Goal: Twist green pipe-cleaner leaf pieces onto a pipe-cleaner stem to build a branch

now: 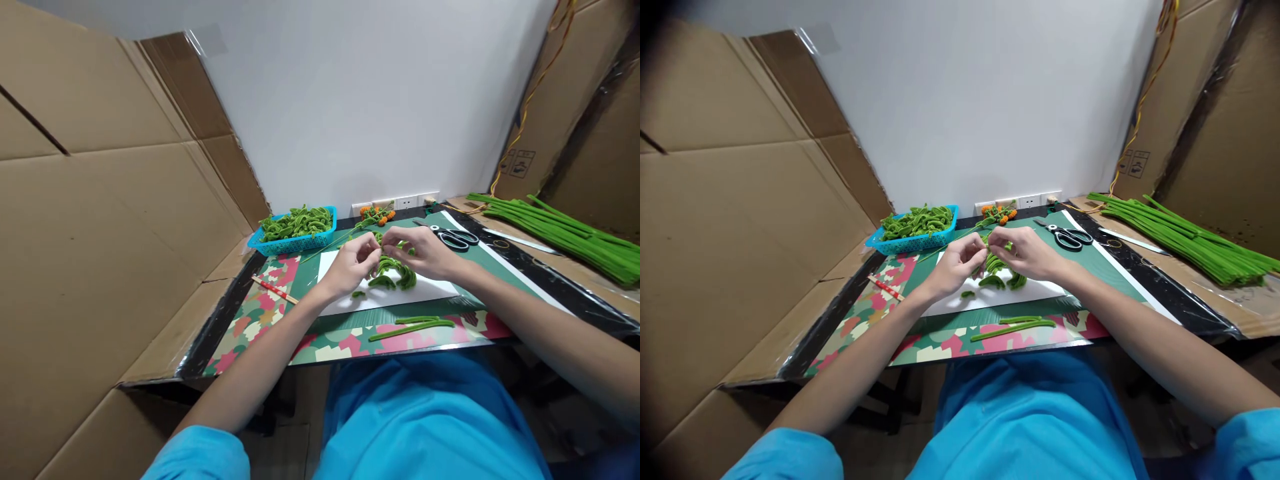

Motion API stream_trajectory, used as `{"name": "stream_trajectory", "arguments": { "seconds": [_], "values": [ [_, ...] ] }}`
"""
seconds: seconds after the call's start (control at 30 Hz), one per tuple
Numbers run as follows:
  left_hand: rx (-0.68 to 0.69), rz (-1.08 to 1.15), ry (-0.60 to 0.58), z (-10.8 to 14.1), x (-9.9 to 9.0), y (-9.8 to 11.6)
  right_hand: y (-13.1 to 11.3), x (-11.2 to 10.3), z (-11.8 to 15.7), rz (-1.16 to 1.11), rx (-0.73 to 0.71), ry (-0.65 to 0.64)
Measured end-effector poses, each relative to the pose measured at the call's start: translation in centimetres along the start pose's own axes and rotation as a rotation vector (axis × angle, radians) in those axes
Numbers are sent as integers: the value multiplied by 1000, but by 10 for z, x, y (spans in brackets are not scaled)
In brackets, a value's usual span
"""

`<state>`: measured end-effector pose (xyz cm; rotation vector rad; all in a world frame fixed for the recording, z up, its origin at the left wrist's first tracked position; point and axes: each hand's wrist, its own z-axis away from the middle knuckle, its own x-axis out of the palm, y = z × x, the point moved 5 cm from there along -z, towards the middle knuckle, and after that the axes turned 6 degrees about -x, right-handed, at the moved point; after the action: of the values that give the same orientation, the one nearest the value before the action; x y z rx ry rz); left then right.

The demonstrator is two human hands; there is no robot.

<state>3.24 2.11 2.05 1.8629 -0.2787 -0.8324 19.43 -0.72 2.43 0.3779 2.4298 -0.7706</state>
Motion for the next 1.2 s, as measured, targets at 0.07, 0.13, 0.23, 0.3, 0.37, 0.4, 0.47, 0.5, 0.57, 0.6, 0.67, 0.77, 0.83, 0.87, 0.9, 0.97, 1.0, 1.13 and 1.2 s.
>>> {"name": "stream_trajectory", "arguments": {
  "seconds": [0.07,0.13,0.23,0.3,0.37,0.4,0.47,0.5,0.57,0.6,0.67,0.77,0.83,0.87,0.9,0.97,1.0,1.13,1.2],
  "values": [
    [-21,96,-22,-1,2,-3,-3,1,2,130,-70,1],
    [-39,151,-46,-2,5,-4,-4,2,3,196,-117,7],
    [-62,187,-88,-1,9,-5,-6,1,3,161,-130,38],
    [-31,113,-67,0,8,-2,-6,2,2,20,-45,90],
    [71,-111,19,2,3,4,-1,7,0,-232,127,146],
    [144,-269,64,3,1,8,2,12,0,-381,227,164],
    [282,-594,120,7,0,16,8,23,1,-640,404,182],
    [332,-723,127,8,1,18,10,27,2,-725,467,188],
    [372,-863,125,9,3,19,12,31,3,-774,517,196],
    [368,-866,135,9,3,19,11,29,3,-725,496,198],
    [312,-725,165,7,1,18,6,20,1,-494,364,199],
    [95,-217,101,1,0,8,-9,7,0,-91,80,193],
    [-80,150,-4,-2,4,-1,-15,3,2,51,-62,193],
    [-151,296,-55,-2,7,-4,-17,2,3,87,-115,185],
    [-204,409,-90,-3,10,-6,-18,2,4,109,-157,173],
    [-258,535,-135,-2,13,-8,-18,1,5,123,-196,151],
    [-258,559,-140,-2,14,-8,-18,1,5,113,-193,150],
    [-148,458,-54,-3,11,-7,-11,2,3,-60,-10,182],
    [-46,314,19,-3,8,-3,-6,8,2,-264,147,203]
  ]
}}
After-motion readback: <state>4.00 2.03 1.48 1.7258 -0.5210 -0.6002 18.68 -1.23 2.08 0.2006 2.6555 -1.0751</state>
